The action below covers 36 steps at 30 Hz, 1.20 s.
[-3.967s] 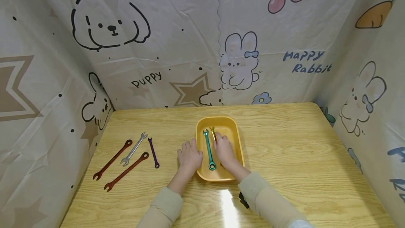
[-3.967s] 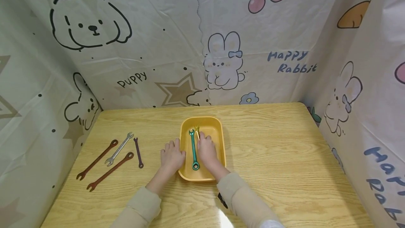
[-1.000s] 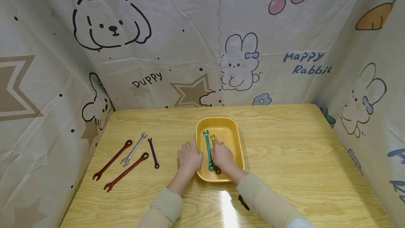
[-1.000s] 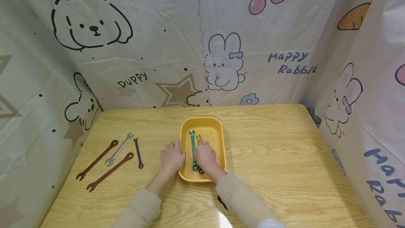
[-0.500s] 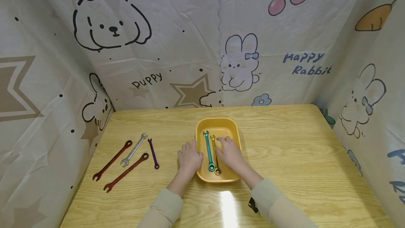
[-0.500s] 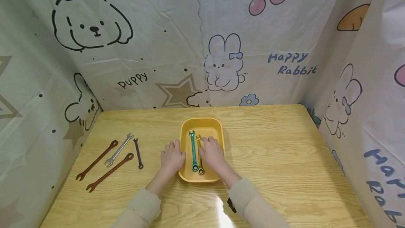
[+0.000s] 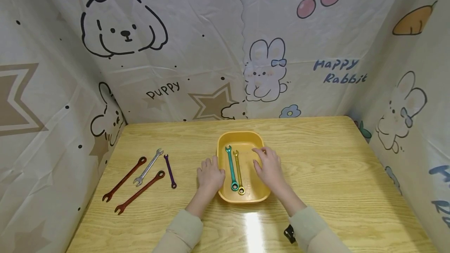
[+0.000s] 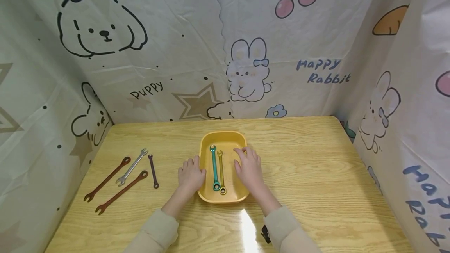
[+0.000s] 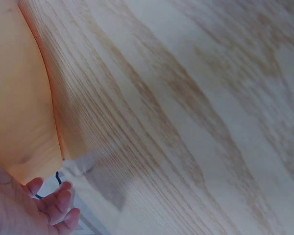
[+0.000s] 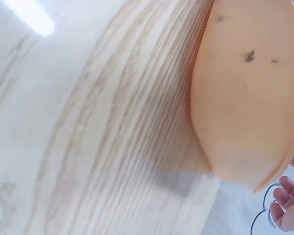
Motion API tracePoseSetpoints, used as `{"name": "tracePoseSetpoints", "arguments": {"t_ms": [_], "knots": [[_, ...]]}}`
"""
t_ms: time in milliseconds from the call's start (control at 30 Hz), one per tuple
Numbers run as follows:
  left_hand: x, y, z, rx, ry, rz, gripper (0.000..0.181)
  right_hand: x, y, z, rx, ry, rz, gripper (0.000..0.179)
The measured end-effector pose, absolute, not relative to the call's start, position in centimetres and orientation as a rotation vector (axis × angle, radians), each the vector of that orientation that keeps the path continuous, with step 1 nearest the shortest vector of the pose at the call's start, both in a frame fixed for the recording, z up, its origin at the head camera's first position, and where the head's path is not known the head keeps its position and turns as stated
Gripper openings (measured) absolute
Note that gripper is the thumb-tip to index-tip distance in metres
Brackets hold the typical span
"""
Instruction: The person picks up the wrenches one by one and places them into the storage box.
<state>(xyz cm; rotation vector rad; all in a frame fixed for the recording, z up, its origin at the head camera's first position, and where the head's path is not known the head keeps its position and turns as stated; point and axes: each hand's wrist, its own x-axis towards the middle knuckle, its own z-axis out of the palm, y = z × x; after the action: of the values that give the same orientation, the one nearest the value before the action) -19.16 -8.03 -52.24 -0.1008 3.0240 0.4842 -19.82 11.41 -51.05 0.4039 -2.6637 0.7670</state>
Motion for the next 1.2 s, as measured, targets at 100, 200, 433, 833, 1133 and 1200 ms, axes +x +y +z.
{"name": "tracePoseSetpoints", "arguments": {"t_ms": [100,200,433,833,1133,1200], "knots": [[-19.2,-8.1,-52.3,-0.102,3.018,0.474,0.042,-19.8,12.0,-51.3,0.356,-2.672,0.773,0.043],[-19.2,-8.1,-52.3,-0.097,3.021,0.466,0.042,-19.8,12.5,-51.7,0.318,-2.701,0.770,0.047],[-19.2,-8.1,-52.1,-0.085,3.031,0.472,0.040,-19.0,13.1,-52.3,0.237,-2.767,0.689,0.057],[-19.2,-8.0,-52.1,-0.084,3.027,0.484,0.041,-17.9,13.0,-52.7,0.111,-2.888,0.600,0.072],[-19.0,-8.1,-52.2,-0.079,3.032,0.487,0.040,-17.8,12.7,-53.2,0.030,-2.977,0.576,0.067],[-19.0,-8.1,-52.2,-0.079,3.033,0.495,0.039,-17.8,12.6,-53.3,0.017,-2.987,0.559,0.066]]}}
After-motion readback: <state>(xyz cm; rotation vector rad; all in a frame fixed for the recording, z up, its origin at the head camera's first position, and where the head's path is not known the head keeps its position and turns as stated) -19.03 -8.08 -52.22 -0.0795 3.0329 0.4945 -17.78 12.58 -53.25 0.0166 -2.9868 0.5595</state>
